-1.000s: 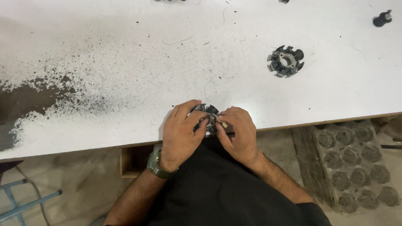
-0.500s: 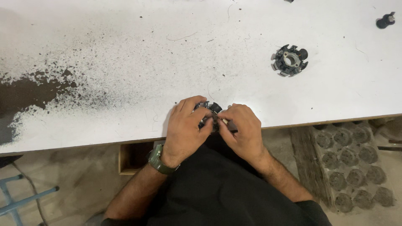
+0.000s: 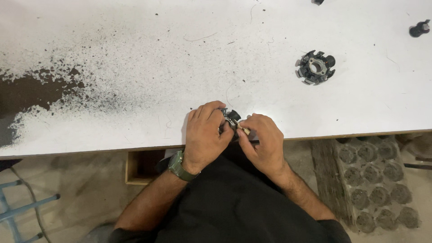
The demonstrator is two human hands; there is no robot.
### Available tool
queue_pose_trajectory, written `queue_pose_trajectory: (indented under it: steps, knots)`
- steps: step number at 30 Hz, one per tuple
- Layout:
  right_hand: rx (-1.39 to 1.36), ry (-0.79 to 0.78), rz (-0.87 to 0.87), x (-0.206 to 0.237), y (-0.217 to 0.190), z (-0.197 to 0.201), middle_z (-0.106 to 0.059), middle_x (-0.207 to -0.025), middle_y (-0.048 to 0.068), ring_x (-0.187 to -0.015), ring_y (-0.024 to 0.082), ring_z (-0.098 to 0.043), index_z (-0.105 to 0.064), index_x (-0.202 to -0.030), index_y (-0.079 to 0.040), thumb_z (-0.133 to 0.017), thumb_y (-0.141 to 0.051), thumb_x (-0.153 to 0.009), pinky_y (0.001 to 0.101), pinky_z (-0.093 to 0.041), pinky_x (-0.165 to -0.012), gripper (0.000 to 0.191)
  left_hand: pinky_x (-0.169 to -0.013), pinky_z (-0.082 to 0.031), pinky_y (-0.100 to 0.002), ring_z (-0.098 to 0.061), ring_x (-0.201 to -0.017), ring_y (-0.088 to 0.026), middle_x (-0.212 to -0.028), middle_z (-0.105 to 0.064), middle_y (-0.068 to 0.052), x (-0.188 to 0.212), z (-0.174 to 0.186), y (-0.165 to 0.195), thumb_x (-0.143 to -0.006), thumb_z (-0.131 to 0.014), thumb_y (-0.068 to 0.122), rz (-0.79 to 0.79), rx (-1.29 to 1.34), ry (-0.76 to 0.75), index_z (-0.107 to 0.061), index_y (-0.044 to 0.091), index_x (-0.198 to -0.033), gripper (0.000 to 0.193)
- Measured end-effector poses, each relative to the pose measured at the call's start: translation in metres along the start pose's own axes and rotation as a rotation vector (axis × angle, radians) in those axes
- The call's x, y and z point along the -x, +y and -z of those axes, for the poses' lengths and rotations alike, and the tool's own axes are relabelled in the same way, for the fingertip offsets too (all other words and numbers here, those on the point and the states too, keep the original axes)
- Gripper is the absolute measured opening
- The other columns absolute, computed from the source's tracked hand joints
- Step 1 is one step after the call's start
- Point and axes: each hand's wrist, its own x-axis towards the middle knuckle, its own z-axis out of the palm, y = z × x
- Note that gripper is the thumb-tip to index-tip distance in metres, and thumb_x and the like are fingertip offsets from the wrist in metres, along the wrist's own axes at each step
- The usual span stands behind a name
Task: The person sits at a white workbench and assembles small black plastic components, pressing each piece onto a toothed plastic hub one at a time. They occasionally use a small blade to trim or free parts and set finished hubs aside on the bench.
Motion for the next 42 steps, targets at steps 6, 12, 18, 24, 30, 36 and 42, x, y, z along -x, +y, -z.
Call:
queue_pose_trajectory:
  steps: [6, 12, 18, 24, 30, 36, 42]
  knots:
    - [0.053, -0.015, 0.043, -0.002, -0.001, -0.003, -0.07, -0.103, 0.009, -0.1, 0.029, -0.07, -0.065, -0.108, -0.006, -0.08, -0.001, -0.085, 0.0445, -0.057, -0.096, 0.028, -0.089, -0.045, -0.044, -0.065, -0.101, -0.025, -0.122, -0.068, -0.01, 0.001, -0.002, -0.002, -0.08, -0.072, 0.005, -0.001, 0.009, 0.0, -0.061, 0.006, -0.082, 0.012]
    - [0.093, -0.016, 0.033, -0.003, -0.005, -0.002, -0.07, -0.102, 0.008, -0.1, 0.029, -0.069, -0.066, -0.106, -0.007, -0.081, 0.0, -0.085, 0.0441, -0.058, -0.096, 0.026, -0.09, -0.046, -0.044, -0.065, -0.103, -0.026, -0.123, -0.069, -0.011, 0.002, -0.005, -0.003, -0.08, -0.072, 0.004, -0.026, 0.016, 0.034, -0.06, 0.004, -0.084, 0.012]
    - [0.087, -0.05, 0.035, -0.001, -0.013, 0.005, -0.069, -0.097, 0.009, -0.095, 0.029, -0.069, -0.066, -0.105, -0.006, -0.079, 0.0, -0.084, 0.0464, -0.057, -0.099, 0.026, -0.093, -0.049, -0.044, -0.066, -0.104, -0.028, -0.125, -0.069, -0.012, 0.009, 0.007, 0.007, -0.08, -0.072, 0.005, 0.04, 0.055, 0.024, -0.058, 0.005, -0.081, 0.014]
    - [-0.023, 0.1, -0.024, 0.005, -0.01, 0.011, -0.07, -0.099, 0.012, -0.095, 0.031, -0.071, -0.062, -0.107, -0.004, -0.075, 0.001, -0.089, 0.0451, -0.057, -0.101, 0.022, -0.102, -0.048, -0.047, -0.06, -0.122, -0.032, -0.135, -0.061, -0.016, -0.002, 0.035, 0.007, -0.084, -0.075, 0.013, 0.007, 0.004, 0.031, -0.065, 0.0, -0.113, 0.033]
    - [-0.011, 0.086, -0.078, 0.005, -0.001, 0.004, -0.069, -0.095, 0.013, -0.09, 0.032, -0.069, -0.062, -0.106, -0.003, -0.075, 0.0, -0.089, 0.0468, -0.057, -0.101, 0.021, -0.097, -0.051, -0.044, -0.063, -0.119, -0.028, -0.132, -0.066, -0.008, -0.018, 0.032, 0.004, -0.089, -0.075, 0.015, -0.012, 0.055, -0.181, -0.072, 0.009, -0.106, 0.019]
    - [0.02, 0.054, -0.081, 0.007, 0.008, 0.011, -0.069, -0.095, 0.012, -0.091, 0.03, -0.07, -0.063, -0.106, -0.004, -0.077, -0.001, -0.089, 0.0459, -0.056, -0.099, 0.022, -0.096, -0.051, -0.044, -0.064, -0.116, -0.028, -0.129, -0.067, -0.009, -0.019, 0.027, 0.011, -0.085, -0.074, 0.009, -0.07, 0.018, -0.128, -0.07, 0.007, -0.096, 0.011]
    - [0.023, 0.056, -0.08, 0.007, 0.01, 0.012, -0.069, -0.095, 0.01, -0.094, 0.03, -0.069, -0.064, -0.105, -0.005, -0.076, 0.0, -0.089, 0.0466, -0.057, -0.102, 0.021, -0.096, -0.05, -0.046, -0.064, -0.116, -0.031, -0.125, -0.065, -0.012, -0.015, 0.02, 0.02, -0.083, -0.074, 0.008, -0.25, -0.084, -0.1, -0.069, 0.006, -0.098, 0.015]
